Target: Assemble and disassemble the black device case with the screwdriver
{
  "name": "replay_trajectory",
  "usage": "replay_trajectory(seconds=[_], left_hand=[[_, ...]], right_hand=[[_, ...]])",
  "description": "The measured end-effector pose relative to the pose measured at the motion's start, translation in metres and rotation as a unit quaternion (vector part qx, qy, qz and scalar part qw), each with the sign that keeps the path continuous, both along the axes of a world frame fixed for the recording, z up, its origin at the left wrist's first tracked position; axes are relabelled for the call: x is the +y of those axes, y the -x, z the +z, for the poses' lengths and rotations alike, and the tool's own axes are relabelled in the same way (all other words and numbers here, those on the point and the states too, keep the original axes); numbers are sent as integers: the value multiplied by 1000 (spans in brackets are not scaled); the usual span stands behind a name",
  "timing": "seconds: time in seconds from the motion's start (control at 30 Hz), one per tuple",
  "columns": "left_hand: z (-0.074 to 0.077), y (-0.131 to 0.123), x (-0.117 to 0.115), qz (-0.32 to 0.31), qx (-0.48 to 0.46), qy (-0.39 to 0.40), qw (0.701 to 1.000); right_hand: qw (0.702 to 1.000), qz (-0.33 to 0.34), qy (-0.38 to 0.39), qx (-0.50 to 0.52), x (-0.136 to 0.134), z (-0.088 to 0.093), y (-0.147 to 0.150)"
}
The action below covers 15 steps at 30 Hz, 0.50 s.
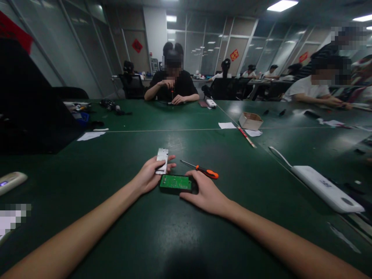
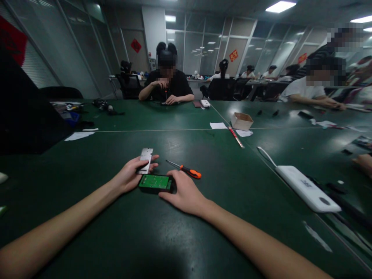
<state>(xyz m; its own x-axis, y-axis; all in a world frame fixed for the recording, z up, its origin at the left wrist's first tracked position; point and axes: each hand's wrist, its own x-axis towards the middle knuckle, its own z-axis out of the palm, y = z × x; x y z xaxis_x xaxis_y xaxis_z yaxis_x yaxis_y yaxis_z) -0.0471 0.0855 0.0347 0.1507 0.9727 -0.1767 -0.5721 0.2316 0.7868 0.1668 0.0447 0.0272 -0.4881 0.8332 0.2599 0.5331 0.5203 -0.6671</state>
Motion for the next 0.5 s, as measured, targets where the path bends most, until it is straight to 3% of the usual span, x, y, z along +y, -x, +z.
replay_trajectory(seconds=[0.1,0.27,0.37,0.5], left_hand=[[-2,1,1,-10,19,-4,1000],[-4,-4,-7,-43,74,-43,995],[-3,-14,-22,-105,64,-60,991],[0,-25,-39,-156,15,-29,987]], right_hand=[[975,16,128,180,9,0,-10],[865,18,310,394,16,4,-16],[802,39,391,450,14,8,-14],[768,23,448,458,10,9,-12]])
